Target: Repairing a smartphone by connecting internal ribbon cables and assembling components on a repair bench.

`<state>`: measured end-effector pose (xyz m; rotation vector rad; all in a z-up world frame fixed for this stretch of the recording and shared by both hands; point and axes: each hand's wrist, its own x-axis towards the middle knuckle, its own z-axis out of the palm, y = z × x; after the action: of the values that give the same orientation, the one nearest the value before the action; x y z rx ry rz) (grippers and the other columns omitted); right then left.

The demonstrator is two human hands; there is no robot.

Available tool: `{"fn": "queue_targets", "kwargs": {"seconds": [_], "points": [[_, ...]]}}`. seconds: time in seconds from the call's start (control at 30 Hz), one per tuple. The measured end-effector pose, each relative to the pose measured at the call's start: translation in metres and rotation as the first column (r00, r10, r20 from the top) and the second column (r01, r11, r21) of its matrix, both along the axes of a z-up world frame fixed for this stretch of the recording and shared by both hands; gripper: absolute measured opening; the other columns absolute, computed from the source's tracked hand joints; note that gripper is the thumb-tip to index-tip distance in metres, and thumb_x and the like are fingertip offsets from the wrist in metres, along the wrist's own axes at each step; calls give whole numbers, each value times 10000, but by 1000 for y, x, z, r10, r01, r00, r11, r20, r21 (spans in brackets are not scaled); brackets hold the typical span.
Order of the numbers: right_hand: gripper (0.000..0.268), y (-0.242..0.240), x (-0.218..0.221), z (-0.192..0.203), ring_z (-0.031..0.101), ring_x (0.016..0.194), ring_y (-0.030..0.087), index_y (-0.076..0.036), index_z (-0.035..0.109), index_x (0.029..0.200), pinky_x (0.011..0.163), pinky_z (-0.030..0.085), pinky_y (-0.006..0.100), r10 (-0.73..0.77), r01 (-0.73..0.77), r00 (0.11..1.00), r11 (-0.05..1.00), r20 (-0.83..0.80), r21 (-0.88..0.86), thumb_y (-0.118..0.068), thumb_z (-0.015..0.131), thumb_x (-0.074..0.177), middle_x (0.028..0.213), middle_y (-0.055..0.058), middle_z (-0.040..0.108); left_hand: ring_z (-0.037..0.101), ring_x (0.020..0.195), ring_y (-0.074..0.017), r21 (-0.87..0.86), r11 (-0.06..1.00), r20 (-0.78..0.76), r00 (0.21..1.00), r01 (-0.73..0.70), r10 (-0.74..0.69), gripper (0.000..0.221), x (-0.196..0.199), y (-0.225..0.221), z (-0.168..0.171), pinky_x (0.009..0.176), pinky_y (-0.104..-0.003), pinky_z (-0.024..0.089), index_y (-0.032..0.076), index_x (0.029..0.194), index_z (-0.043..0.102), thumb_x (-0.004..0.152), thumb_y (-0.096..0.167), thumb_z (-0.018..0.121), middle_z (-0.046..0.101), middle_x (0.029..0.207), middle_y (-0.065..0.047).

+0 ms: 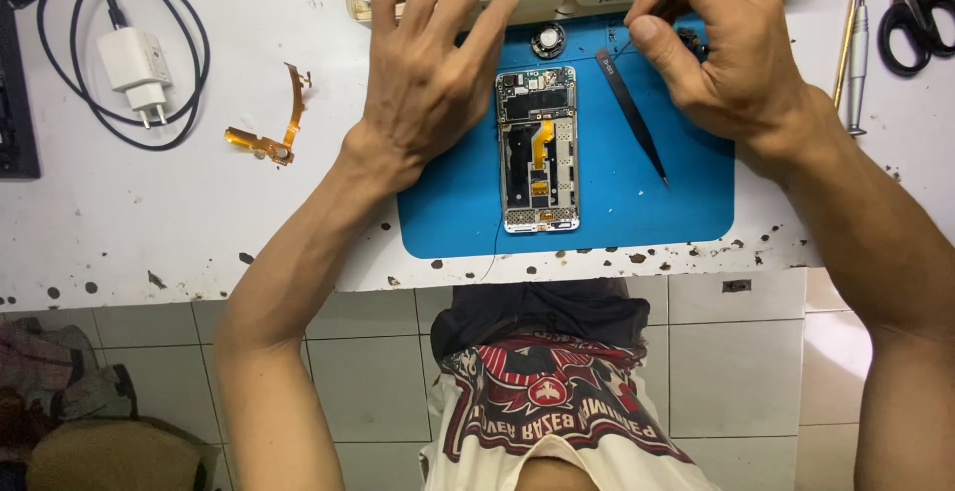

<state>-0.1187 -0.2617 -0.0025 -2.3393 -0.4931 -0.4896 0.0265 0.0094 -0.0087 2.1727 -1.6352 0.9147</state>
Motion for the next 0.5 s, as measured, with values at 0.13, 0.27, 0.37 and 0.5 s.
{"fn": "queue_targets", "kwargs": {"seconds": [0.13, 0.27, 0.37, 0.5], "points": [[94, 0, -2, 0, 706, 984, 383, 146, 611, 1211, 844, 569, 414, -31, 31, 999, 998, 6, -53, 60, 573, 1212, 1083, 277, 694, 630, 1075, -264, -3, 1000, 7, 1000, -30, 30, 138, 7, 3, -1, 1047, -477, 376, 65, 1157, 740, 1022, 66, 767, 717, 1084, -82], [145, -8, -4, -5, 672, 881, 267, 59, 736, 1284, 732, 502, 351, -155, 224, 967, 894, 203, -387, -41, 694, 1189, 1057, 167, 739, 600, 1021, -272, -33, 999, -5, 999, -40, 40, 152, 8, 1, 1, 896, -454, 503, 69, 1117, 687, 999, 76, 782, 677, 1067, -87], [155, -22, -8, -17, 629, 708, 103, -113, 821, 1254, 576, 428, 242, -259, 396, 915, 723, 310, -566, -254, 864, 1207, 934, 0, 757, 592, 975, -249, -50, 998, -4, 999, -44, 44, 149, 8, 0, 1, 785, -381, 560, 63, 1109, 671, 984, 50, 752, 654, 1057, -81], [266, -34, -10, -23, 687, 811, 46, -277, 809, 1174, 674, 486, 226, -310, 505, 863, 566, 400, -651, -450, 994, 1259, 984, -112, 772, 592, 946, -245, -74, 997, -11, 999, -35, 34, 169, 9, 0, 0, 756, -354, 571, 58, 1105, 669, 961, -13, 721, 641, 1056, -81]]}}
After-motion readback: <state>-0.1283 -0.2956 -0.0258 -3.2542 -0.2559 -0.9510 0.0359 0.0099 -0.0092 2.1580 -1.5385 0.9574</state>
